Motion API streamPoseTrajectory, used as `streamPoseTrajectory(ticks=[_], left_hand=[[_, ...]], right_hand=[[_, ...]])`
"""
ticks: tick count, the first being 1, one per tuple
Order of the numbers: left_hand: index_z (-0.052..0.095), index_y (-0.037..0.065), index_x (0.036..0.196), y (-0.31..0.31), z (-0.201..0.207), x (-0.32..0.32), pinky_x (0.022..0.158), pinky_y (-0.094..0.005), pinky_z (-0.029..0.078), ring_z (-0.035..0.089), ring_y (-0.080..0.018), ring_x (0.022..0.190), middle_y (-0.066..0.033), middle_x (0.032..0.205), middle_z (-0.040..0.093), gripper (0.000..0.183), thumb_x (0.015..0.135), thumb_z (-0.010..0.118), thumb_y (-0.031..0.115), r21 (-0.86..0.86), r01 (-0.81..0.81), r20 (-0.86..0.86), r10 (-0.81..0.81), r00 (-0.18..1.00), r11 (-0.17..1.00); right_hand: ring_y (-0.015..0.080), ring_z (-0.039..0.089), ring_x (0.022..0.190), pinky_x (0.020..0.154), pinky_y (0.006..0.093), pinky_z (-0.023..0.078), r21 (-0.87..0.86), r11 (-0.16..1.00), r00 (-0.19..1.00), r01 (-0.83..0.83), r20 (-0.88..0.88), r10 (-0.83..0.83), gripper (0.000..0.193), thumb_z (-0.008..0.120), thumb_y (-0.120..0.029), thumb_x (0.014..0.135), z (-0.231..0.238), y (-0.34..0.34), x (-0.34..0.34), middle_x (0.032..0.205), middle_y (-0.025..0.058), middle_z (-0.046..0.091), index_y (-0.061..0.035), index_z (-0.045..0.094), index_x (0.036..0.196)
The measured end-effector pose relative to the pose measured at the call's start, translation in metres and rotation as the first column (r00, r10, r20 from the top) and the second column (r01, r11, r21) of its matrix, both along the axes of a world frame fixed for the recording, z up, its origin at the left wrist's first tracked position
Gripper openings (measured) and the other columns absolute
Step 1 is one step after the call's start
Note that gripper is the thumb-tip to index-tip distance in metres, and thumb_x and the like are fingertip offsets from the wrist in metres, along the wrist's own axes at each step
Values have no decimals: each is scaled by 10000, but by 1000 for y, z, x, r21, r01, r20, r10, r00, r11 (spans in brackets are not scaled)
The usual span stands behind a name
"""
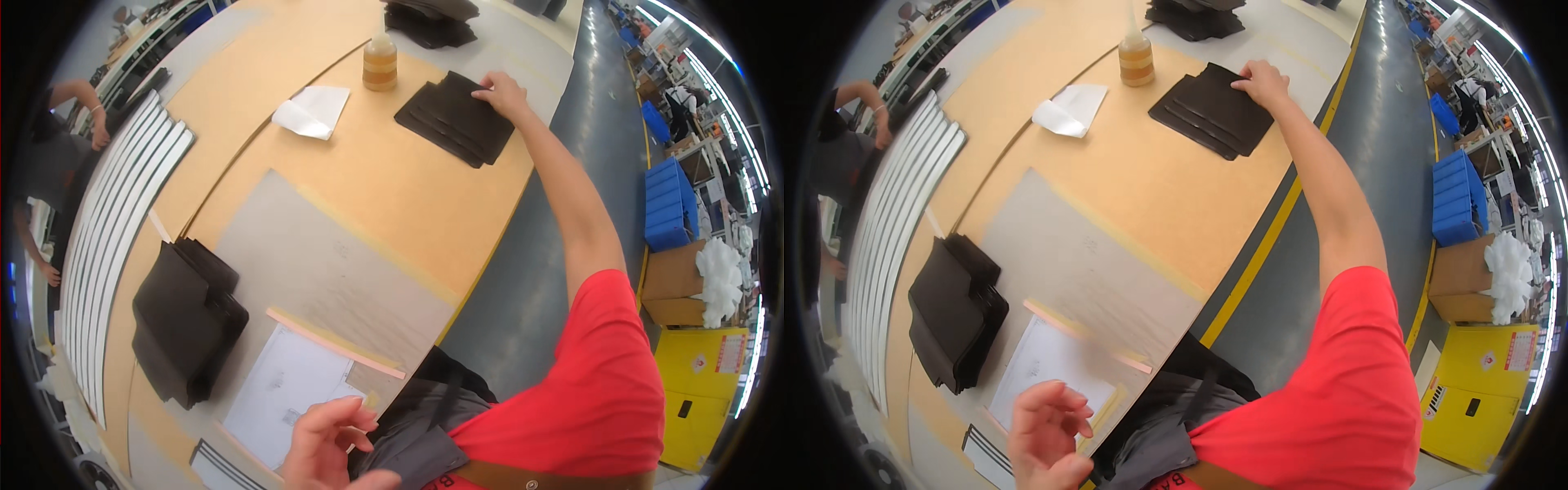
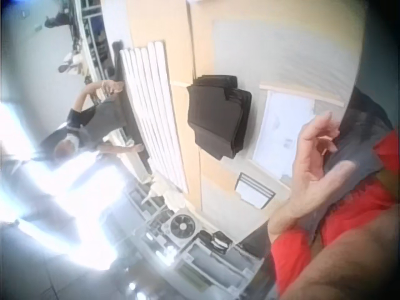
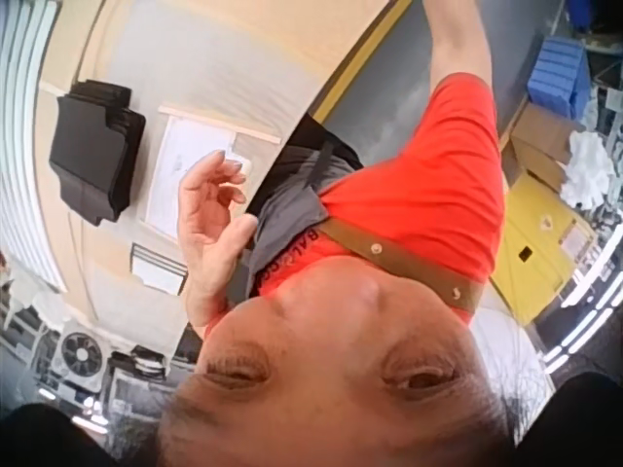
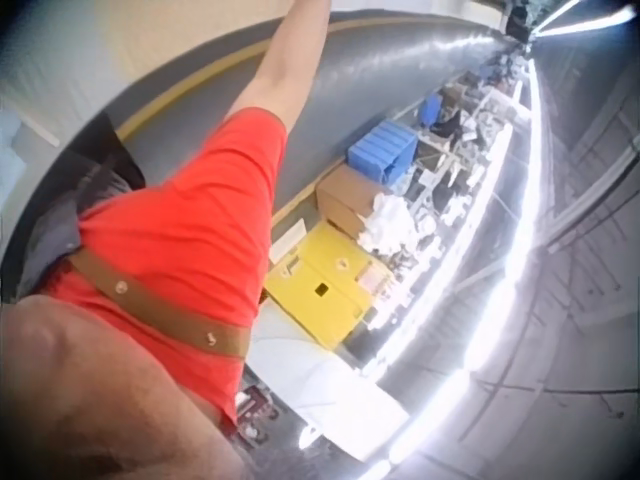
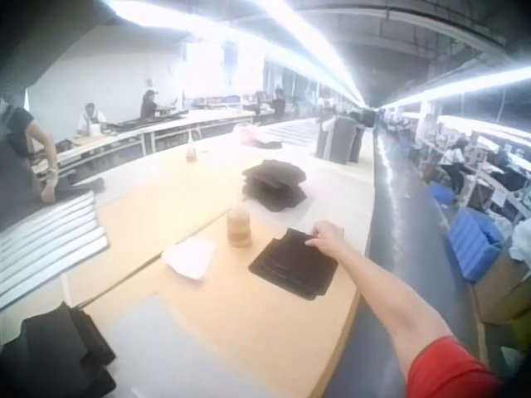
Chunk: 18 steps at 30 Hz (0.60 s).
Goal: The person assembles black rectangular components by hand on a workbench. They pick up a black piece, place it on a template, and press it down to adhere it to a backing sheet. The person repeats this process for multiple units, stacking the finished items on the table.
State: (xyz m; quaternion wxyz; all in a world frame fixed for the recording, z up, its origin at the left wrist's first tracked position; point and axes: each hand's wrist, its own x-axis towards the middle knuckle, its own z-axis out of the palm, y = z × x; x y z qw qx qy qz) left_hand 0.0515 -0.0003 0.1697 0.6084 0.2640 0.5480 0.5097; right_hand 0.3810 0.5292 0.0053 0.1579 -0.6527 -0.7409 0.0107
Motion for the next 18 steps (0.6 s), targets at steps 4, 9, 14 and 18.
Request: streamPoseTrajectory(ticks=[4, 9, 14, 18], left_hand=[[601, 5, 1329, -26, -37, -5, 919, -320, 499, 595, -186, 1149, -114, 1310, 584, 555, 800, 770, 27, -40, 38, -117, -42, 992, 998], [603, -6, 1324, -53, -74, -9, 933, -327, 499, 595, -196, 1167, -106, 1281, 604, 500, 842, 737, 4, 11, -97, -268, 96, 959, 995], [563, -3, 1420, -54, -94, -19, 975, -340, 509, 600, -201, 1216, -111, 1344, 612, 550, 890, 707, -27, 125, -200, -288, 228, 930, 972], [506, 9, 1512, -54, -104, -34, 1086, -412, 486, 573, -253, 1317, -131, 1417, 593, 585, 950, 667, 13, 262, -298, -205, 355, 912, 918]], right_hand=[[325, 724, 951, 816, 465, 519, 271, 957, 989, -102, -74, 126, 258, 761, -334, 952, 17, -39, 7, 979, 92, 754, -122, 638, 1033], [279, 749, 866, 777, 347, 562, 596, 795, 917, -110, -247, 312, 153, 730, -201, 990, 130, -153, -35, 933, 110, 766, -105, 659, 1087], [60, 642, 883, 829, 242, 526, 441, 862, 553, -249, -666, 500, 207, 716, -149, 1018, 182, -235, -59, 964, -10, 733, -42, 686, 1192], [-1, 636, 815, 623, 174, 508, 175, 841, 198, -513, -929, 314, 192, 705, -168, 1030, 168, -292, -117, 976, -38, 716, -54, 690, 1184]])
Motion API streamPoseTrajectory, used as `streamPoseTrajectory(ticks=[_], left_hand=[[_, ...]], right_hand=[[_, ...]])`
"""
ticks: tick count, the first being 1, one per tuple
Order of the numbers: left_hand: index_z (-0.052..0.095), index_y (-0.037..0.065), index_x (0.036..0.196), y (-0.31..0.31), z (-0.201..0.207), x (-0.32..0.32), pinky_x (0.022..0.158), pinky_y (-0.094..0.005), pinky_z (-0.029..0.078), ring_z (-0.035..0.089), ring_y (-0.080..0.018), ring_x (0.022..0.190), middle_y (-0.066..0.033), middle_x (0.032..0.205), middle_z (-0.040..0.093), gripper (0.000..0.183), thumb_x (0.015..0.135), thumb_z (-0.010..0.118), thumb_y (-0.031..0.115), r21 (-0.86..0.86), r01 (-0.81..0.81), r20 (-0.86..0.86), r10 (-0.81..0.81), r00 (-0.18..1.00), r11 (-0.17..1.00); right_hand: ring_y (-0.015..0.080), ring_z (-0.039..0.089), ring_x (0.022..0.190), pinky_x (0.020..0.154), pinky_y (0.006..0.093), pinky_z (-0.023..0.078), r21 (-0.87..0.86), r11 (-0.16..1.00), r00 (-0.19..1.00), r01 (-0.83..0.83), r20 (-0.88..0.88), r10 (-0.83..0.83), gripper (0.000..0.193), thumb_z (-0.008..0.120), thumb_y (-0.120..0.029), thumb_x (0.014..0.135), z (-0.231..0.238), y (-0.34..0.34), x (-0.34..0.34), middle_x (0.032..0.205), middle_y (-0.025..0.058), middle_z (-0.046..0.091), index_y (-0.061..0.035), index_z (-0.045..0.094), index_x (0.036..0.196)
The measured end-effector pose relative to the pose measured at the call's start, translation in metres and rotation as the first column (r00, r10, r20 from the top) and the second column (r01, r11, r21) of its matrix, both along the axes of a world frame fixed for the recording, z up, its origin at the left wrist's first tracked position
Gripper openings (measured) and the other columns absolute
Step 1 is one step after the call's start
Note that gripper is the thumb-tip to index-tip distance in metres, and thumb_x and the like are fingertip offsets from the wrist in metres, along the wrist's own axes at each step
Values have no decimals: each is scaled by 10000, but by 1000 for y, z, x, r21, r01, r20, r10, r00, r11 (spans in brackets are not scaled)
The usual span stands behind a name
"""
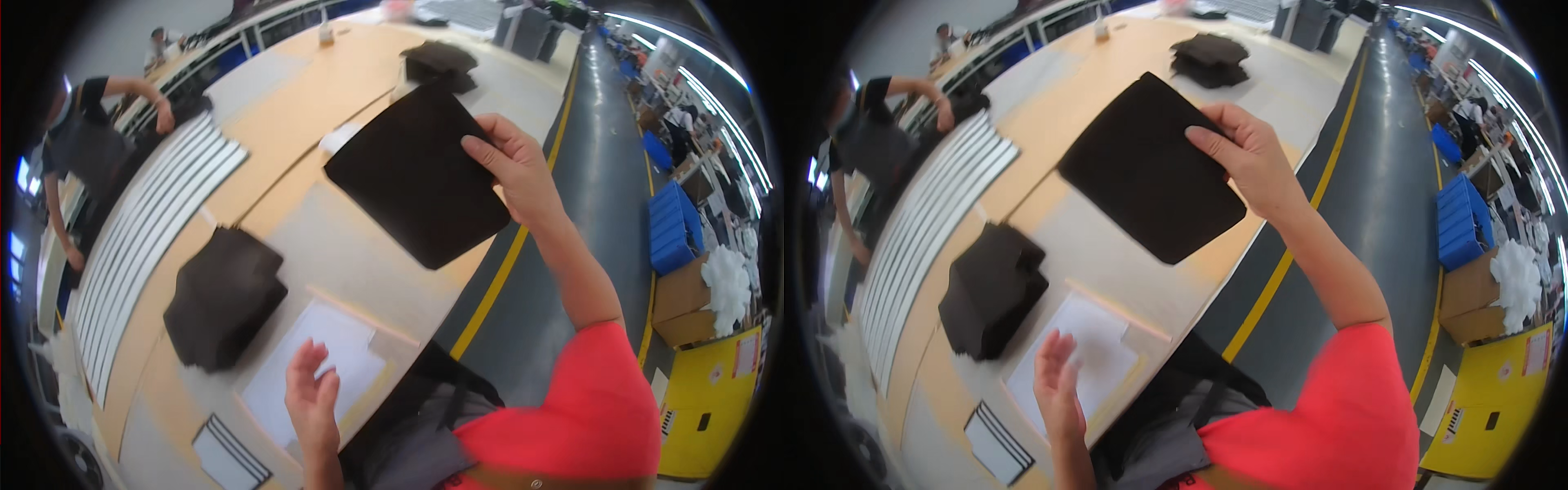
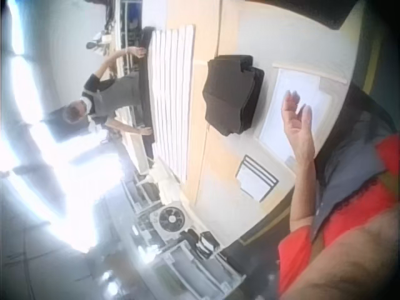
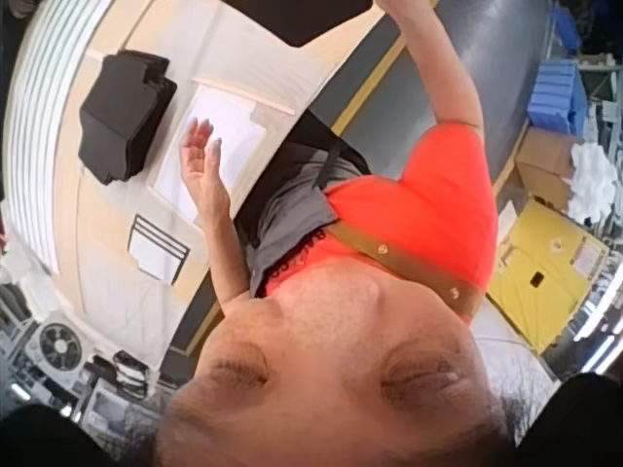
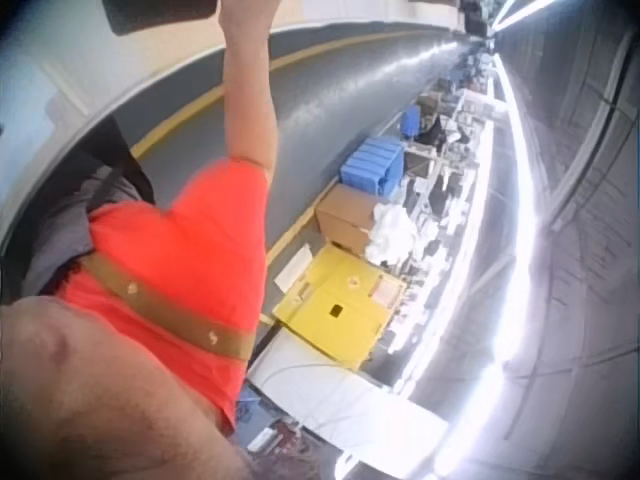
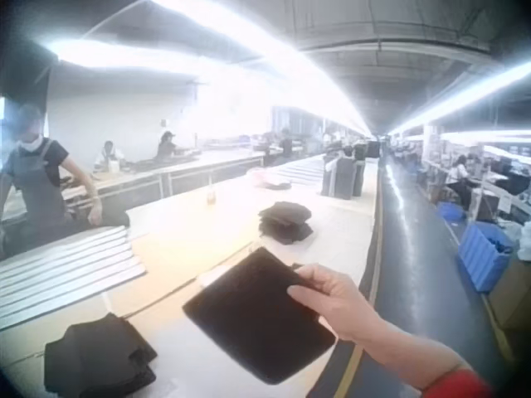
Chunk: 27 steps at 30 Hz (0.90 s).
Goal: The person assembles black rectangular components by hand on a workbench. They pick up a black piece, place it on a template, and press it down to adhere it to a backing sheet. The person repeats this process for multiple units, stacking the finished items on the table.
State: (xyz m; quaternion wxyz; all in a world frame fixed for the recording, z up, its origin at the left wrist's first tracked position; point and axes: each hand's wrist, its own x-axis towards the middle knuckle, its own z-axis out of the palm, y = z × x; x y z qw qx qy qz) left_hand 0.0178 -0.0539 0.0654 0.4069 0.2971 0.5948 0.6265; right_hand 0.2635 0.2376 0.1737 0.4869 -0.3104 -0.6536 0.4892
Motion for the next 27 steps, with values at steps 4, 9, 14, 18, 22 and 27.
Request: streamPoseTrajectory(ticks=[4, 9, 14, 18, 22, 27], left_hand=[[448, 46, 1565, -26, -9, -26, 1117, -418, 460, 565, -243, 1335, -136, 1425, 602, 564, 1122, 497, 392, 10, -181, 234, 173, 957, 983], [534, 20, 1474, -72, -28, -49, 1123, -393, 444, 567, -219, 1327, -123, 1387, 623, 461, 1082, 611, 249, 31, -395, -11, 396, 918, 918], [663, 30, 1323, -86, -38, -41, 1090, -402, 474, 606, -256, 1283, -119, 1326, 666, 338, 991, 703, 81, -18, -286, -661, 203, 723, 958], [688, 65, 1292, -50, -45, -27, 1062, -421, 477, 612, -341, 1240, -151, 1287, 666, 358, 945, 755, 122, -33, -139, -837, 48, 545, 990], [678, 58, 1296, -9, -52, -23, 1060, -439, 468, 593, -342, 1245, -125, 1278, 648, 388, 931, 766, 158, -44, -14, -925, -35, 379, 999], [663, 53, 1315, 14, -59, -27, 1060, -451, 472, 570, -342, 1263, -123, 1333, 608, 406, 938, 758, 171, -118, 67, -946, -133, 297, 991]], right_hand=[[6, 658, 809, 572, 162, 515, -399, 866, 953, -301, -153, 261, 232, 677, -152, 1036, -54, -71, -62, 1007, -24, 727, -64, 655, 1249], [34, 687, 862, 618, 231, 550, -568, 749, 883, -342, 79, 463, 370, 643, -130, 1037, -124, -133, -117, 1053, 9, 737, -28, 572, 1386], [398, 694, 812, 669, 442, 561, 298, 892, 750, -340, 658, 67, 606, 733, -181, 966, -164, -157, -130, 1114, 205, 731, -62, 481, 1504], [384, 702, 815, 692, 439, 559, 234, 906, 614, -352, 788, 35, 594, 750, -196, 954, -159, -153, -127, 1170, 175, 721, -88, 504, 1484], [316, 670, 936, 790, 420, 528, 487, 809, 706, -329, 696, -133, 572, 803, -239, 894, -163, -140, -113, 1237, 93, 703, -119, 594, 1412], [247, 598, 1073, 924, 390, 422, 537, 668, 685, -515, 726, -56, 474, 778, -313, 901, -163, -133, -71, 1393, 4, 665, -175, 696, 1347]])
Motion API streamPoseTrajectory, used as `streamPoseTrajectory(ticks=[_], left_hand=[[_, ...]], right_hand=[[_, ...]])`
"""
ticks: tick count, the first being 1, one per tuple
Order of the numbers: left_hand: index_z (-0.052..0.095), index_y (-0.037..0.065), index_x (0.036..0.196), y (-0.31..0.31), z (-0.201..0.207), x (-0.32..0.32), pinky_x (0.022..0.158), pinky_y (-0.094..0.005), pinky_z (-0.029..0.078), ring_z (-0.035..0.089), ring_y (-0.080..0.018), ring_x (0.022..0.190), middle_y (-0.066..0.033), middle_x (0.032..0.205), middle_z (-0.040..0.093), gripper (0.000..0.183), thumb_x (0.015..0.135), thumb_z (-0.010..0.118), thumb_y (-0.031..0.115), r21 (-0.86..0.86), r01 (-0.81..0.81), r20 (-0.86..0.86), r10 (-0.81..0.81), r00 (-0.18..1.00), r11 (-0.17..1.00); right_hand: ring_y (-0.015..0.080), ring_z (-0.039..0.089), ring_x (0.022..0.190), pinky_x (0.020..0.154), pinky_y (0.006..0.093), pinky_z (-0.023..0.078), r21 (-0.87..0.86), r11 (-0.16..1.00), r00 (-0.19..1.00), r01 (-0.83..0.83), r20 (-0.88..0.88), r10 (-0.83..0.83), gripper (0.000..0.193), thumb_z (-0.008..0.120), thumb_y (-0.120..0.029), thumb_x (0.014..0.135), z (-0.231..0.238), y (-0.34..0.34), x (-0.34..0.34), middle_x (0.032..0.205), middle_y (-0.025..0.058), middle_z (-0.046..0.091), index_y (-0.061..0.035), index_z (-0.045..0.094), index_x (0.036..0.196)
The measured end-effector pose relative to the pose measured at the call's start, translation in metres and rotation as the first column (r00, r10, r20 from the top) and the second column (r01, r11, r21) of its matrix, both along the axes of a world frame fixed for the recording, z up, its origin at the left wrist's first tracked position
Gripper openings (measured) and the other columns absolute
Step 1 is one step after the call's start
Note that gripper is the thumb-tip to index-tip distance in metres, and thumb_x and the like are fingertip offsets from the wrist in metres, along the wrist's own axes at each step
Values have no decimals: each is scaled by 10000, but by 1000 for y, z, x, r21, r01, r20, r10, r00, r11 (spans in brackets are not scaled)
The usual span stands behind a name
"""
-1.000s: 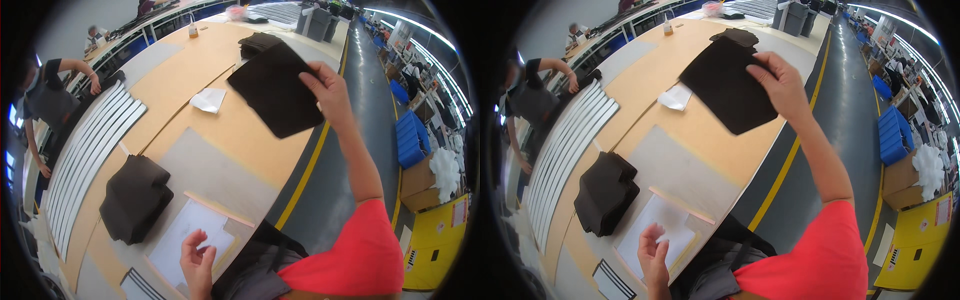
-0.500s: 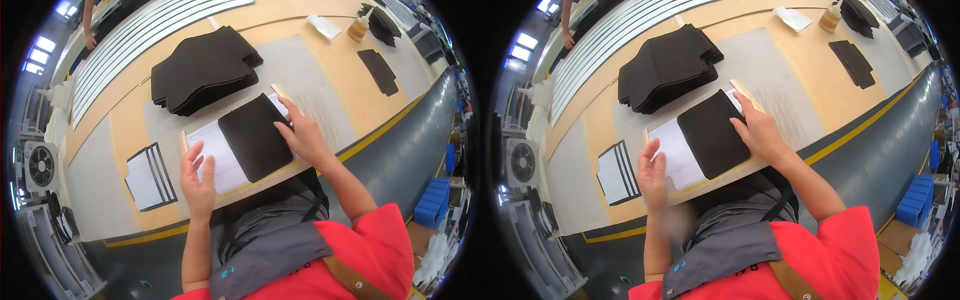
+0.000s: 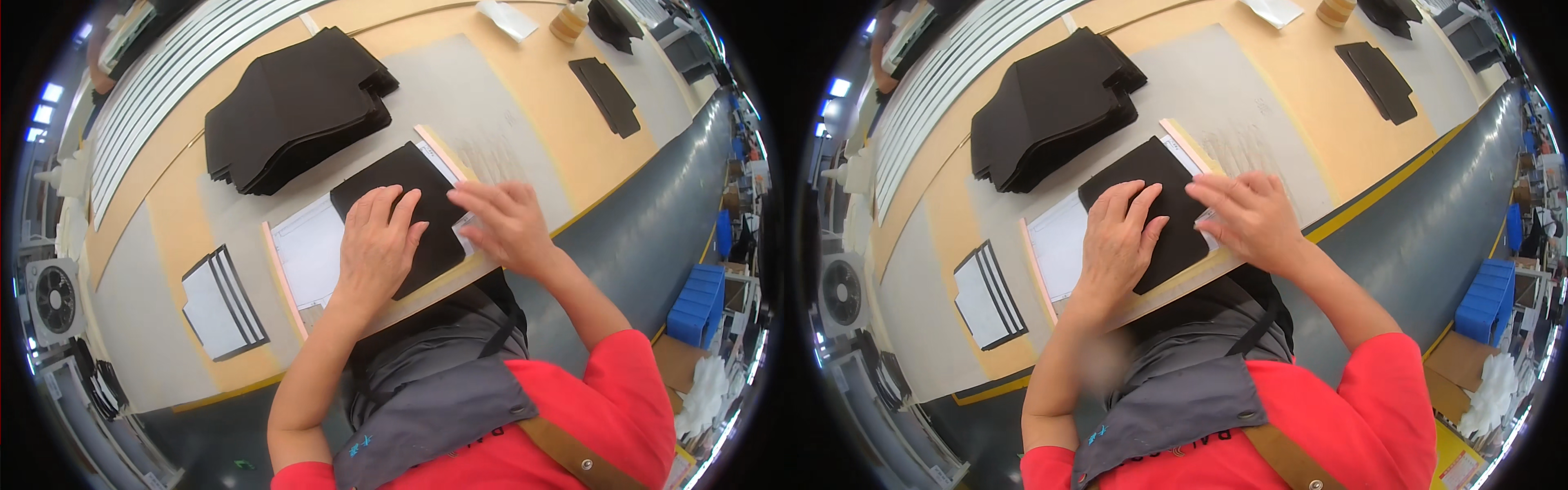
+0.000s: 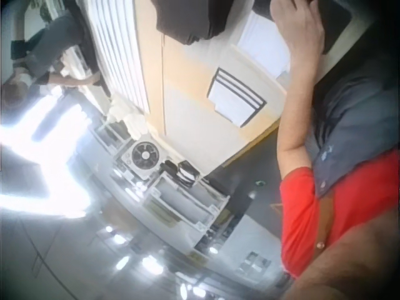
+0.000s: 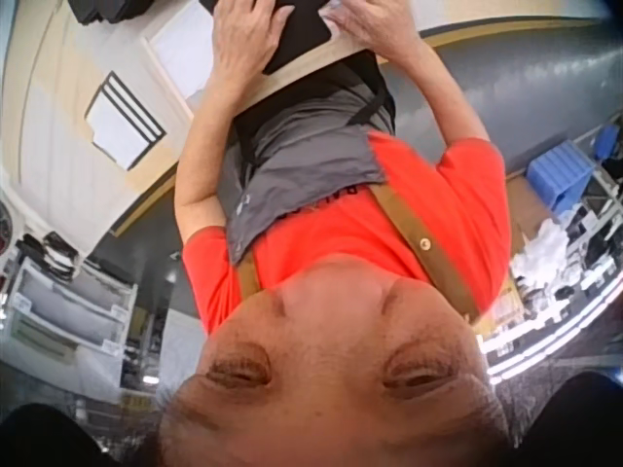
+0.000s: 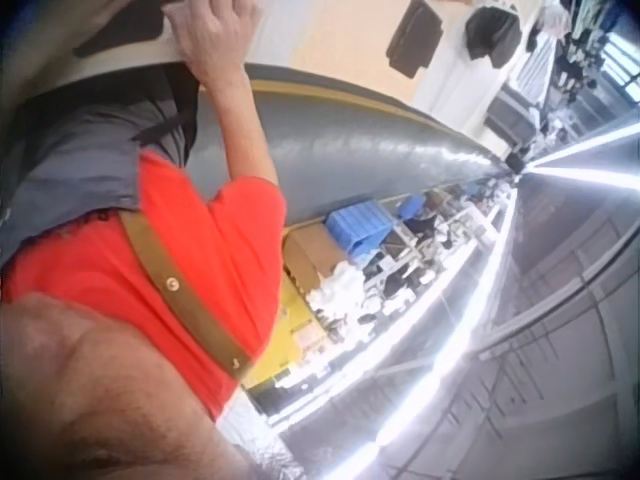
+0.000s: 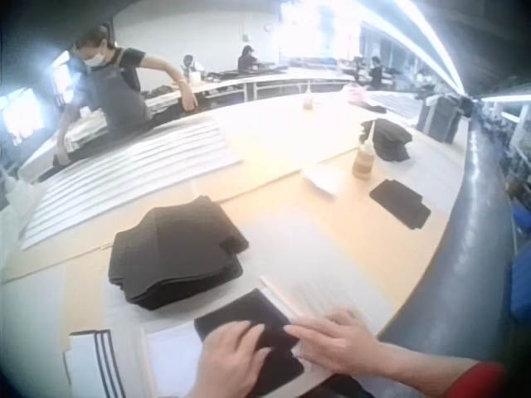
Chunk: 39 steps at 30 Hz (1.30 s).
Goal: The person assembles black rectangular components by hand on a workbench. They pick up a black piece, place it on a template, and press it down to adhere it to a backing sheet. The person repeats this process for multiple units, stacking the finished items on the table.
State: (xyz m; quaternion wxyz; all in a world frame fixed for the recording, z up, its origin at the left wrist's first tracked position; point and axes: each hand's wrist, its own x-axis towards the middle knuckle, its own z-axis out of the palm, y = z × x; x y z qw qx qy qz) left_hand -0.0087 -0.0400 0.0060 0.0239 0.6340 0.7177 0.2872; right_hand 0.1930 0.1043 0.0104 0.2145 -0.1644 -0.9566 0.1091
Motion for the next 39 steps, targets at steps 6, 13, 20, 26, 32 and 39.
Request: streamPoseTrajectory(ticks=[6, 13, 20, 26, 32, 39], left_hand=[[647, 49, 1334, 14, -3, 1, 1076, -452, 470, 560, -344, 1272, -131, 1349, 598, 424, 942, 752, 173, -38, 48, -20, -49, 999, 998], [648, 69, 1340, 17, -3, 3, 1072, -449, 474, 566, -340, 1270, -116, 1360, 602, 434, 933, 760, 170, -57, 48, -37, -50, 998, 997], [647, 77, 1344, 18, -2, 3, 1070, -445, 474, 564, -340, 1265, -110, 1352, 604, 444, 927, 767, 174, -69, 49, -37, -52, 998, 996], [640, 78, 1353, 17, -5, 3, 1080, -449, 468, 557, -339, 1270, -110, 1357, 595, 451, 930, 763, 175, -70, 51, -52, -54, 997, 996], [632, 77, 1361, 17, -3, 5, 1088, -453, 461, 549, -341, 1281, -114, 1366, 585, 451, 938, 754, 171, -88, 52, -49, -56, 997, 995], [627, 77, 1370, 16, -4, 7, 1090, -456, 455, 544, -343, 1289, -119, 1378, 582, 462, 935, 753, 163, -81, 42, -60, -47, 997, 996]], right_hand=[[175, 535, 1036, 889, 348, 359, 55, 998, 999, 18, 38, -20, 490, 818, -353, 854, -10, -11, 8, 1394, -124, 645, -197, 711, 1306], [181, 544, 1029, 894, 345, 360, 23, 998, 999, 51, -14, -51, 407, 816, -323, 859, -15, -12, 12, 1349, -112, 674, -190, 742, 1237], [217, 587, 1012, 940, 356, 402, -227, 958, 960, 177, -173, -219, 272, 732, -135, 936, -7, 11, 30, 1253, 4, 749, -135, 753, 1207], [240, 581, 1002, 963, 353, 418, -368, 914, 936, 172, -228, -268, 201, 690, -114, 979, -9, 15, 33, 1235, 48, 751, -96, 758, 1167], [222, 574, 998, 936, 351, 393, -217, 966, 963, 139, -198, -183, 229, 723, -168, 954, -14, 15, 35, 1230, -2, 753, -133, 767, 1177], [172, 561, 1007, 912, 337, 353, 6, 1000, 997, 21, -70, -21, 326, 732, -346, 939, -12, 7, 31, 1335, -101, 710, -201, 774, 1228]])
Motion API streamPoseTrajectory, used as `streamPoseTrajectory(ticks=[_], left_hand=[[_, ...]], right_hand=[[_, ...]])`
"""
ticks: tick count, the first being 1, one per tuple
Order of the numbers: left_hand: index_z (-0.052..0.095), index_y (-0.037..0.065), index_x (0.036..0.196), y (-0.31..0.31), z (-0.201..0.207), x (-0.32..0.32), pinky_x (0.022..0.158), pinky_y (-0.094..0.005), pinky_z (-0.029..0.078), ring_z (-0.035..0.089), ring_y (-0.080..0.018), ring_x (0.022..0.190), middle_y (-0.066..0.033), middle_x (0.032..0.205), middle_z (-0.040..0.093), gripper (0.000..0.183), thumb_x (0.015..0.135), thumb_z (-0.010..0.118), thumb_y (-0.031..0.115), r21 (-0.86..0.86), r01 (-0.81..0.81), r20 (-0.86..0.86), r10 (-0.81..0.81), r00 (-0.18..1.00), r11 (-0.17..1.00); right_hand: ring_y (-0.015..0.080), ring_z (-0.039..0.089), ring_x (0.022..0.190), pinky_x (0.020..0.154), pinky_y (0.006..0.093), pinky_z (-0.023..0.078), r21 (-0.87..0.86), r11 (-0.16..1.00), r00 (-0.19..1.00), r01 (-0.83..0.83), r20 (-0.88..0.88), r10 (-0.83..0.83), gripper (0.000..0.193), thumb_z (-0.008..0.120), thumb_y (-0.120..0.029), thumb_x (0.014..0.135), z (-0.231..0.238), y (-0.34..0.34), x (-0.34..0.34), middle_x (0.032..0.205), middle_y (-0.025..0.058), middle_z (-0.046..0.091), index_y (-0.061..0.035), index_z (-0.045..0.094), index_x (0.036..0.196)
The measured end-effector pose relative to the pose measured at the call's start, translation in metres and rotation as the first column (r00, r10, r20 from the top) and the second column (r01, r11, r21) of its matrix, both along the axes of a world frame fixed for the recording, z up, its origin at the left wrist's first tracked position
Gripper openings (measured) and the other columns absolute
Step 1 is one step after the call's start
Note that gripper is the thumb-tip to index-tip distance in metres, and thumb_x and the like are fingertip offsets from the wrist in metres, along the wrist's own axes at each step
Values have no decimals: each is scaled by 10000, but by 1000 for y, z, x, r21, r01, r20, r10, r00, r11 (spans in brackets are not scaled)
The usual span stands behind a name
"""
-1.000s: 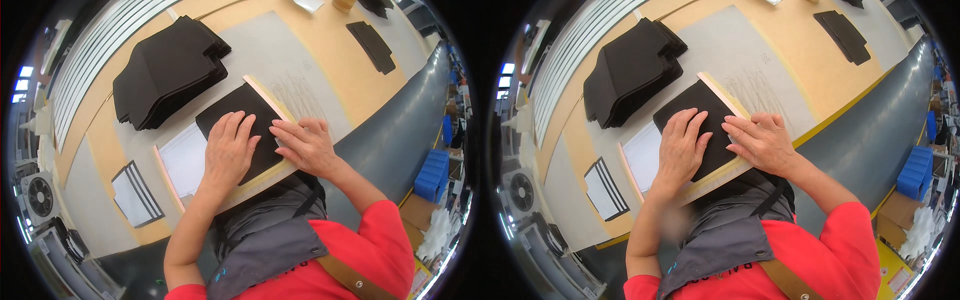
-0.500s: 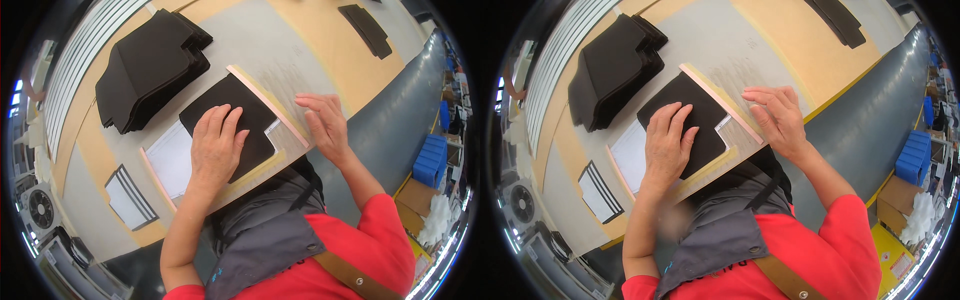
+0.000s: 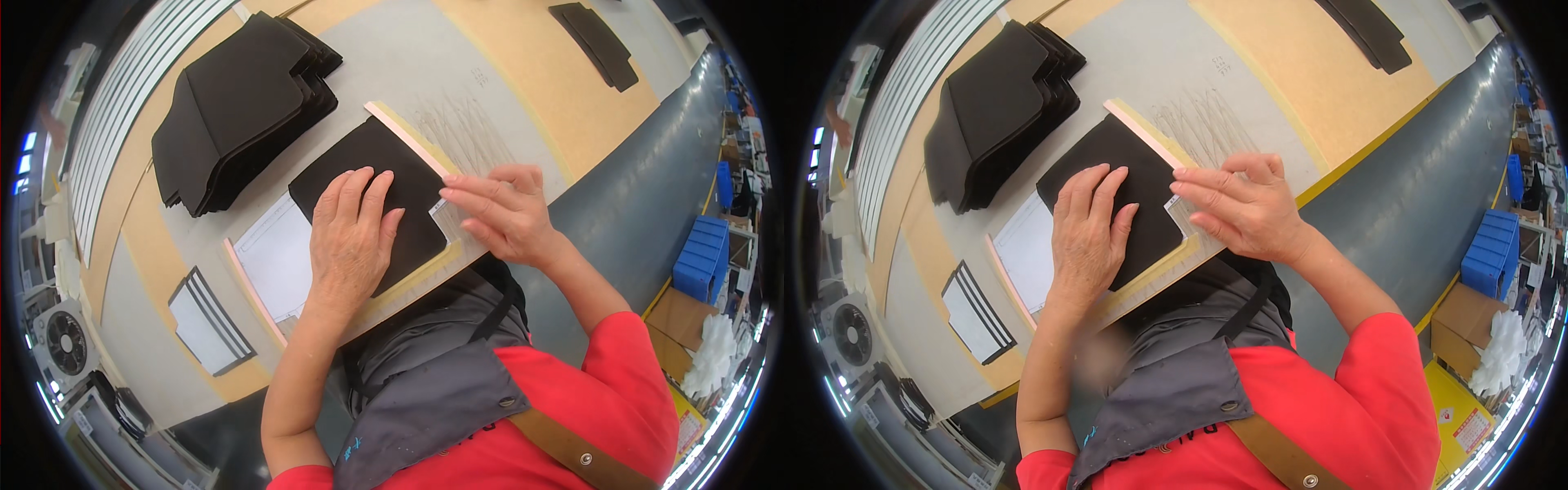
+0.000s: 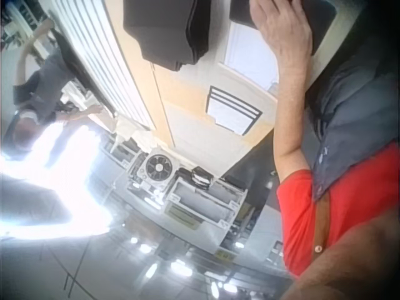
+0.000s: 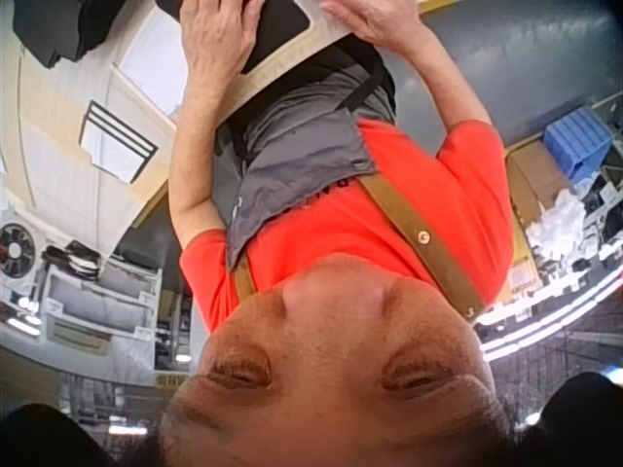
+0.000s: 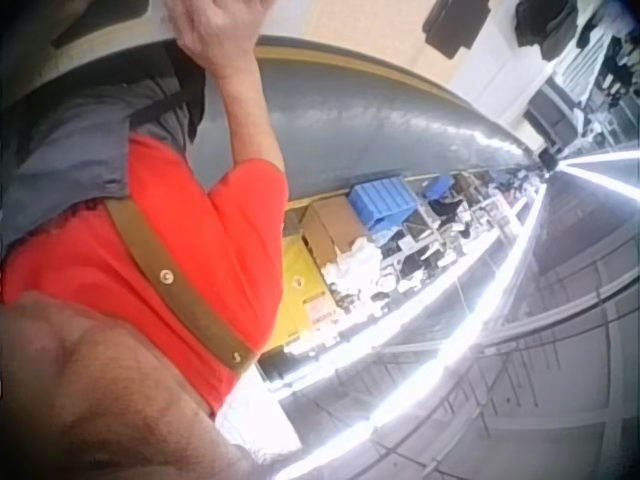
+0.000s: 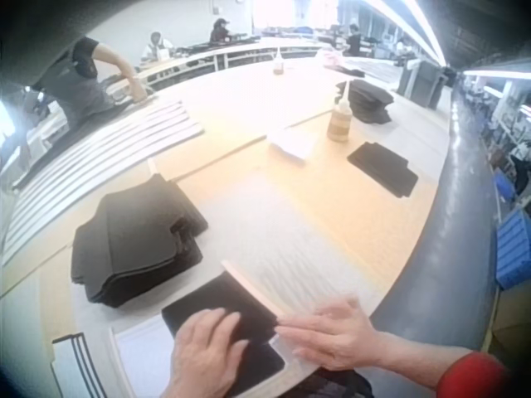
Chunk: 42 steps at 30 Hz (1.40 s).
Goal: The person assembles black rectangular components by hand on a workbench. They pick up a black piece, place it on a template, and press it down to adhere it to a backing sheet. The person repeats this process for multiple units, stacking the finished items on the table.
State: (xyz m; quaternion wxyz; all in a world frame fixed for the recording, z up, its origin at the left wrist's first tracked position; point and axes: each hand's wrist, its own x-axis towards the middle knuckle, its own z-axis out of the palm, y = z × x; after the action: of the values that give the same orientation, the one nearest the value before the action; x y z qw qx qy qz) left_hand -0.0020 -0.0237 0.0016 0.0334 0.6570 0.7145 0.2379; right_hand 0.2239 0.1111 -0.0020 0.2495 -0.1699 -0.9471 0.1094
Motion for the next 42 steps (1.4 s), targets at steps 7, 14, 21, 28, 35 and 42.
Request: streamPoseTrajectory(ticks=[7, 14, 21, 28, 35, 42], left_hand=[[628, 77, 1370, 1, -1, 3, 1089, -453, 456, 543, -342, 1293, -116, 1379, 582, 467, 927, 757, 153, 5, -7, -11, 7, 1000, 1000], [622, 76, 1380, 5, 2, 2, 1083, -450, 456, 549, -341, 1285, -116, 1376, 588, 478, 928, 759, 151, 2, 3, 2, -3, 1000, 1000], [627, 76, 1373, 33, -2, 1, 1080, -438, 447, 554, -318, 1297, -98, 1398, 601, 475, 930, 762, 182, 60, 40, -29, -38, 999, 997], [634, 96, 1371, 34, -6, -3, 1105, -435, 429, 549, -303, 1319, -76, 1411, 608, 476, 924, 768, 188, 30, 56, -38, -55, 998, 998], [635, 102, 1370, 33, -4, -6, 1111, -435, 424, 545, -301, 1327, -72, 1426, 602, 472, 925, 766, 184, 8, 71, -50, -71, 996, 997], [629, 100, 1374, 33, -5, -7, 1115, -440, 421, 539, -311, 1333, -82, 1437, 594, 467, 931, 754, 173, 0, 79, -55, -79, 995, 997]], right_hand=[[171, 551, 1029, 954, 334, 339, 18, 997, 996, -71, 57, 70, 377, 677, -399, 983, -2, -16, -5, 1374, -81, 700, -173, 766, 1272], [152, 552, 1022, 941, 342, 354, 72, 997, 998, 27, 55, -31, 405, 749, -393, 916, -5, -15, -8, 1366, -107, 676, -165, 762, 1251], [151, 552, 1014, 938, 343, 358, 71, 997, 998, 26, 51, -30, 378, 748, -382, 913, -3, -16, -9, 1342, -108, 689, -163, 774, 1220], [140, 563, 989, 955, 343, 357, 76, 997, 999, -5, 36, 2, 360, 744, -412, 910, -8, -16, -4, 1335, -120, 696, -192, 788, 1191], [147, 563, 962, 906, 337, 337, 82, 994, 997, -76, -8, 77, 372, 702, -434, 948, -12, -12, 1, 1313, -93, 731, -178, 794, 1201], [146, 549, 1016, 927, 336, 336, 76, 997, 999, -5, 34, 2, 395, 684, -435, 957, -7, -15, -5, 1368, -87, 701, -166, 782, 1229]])
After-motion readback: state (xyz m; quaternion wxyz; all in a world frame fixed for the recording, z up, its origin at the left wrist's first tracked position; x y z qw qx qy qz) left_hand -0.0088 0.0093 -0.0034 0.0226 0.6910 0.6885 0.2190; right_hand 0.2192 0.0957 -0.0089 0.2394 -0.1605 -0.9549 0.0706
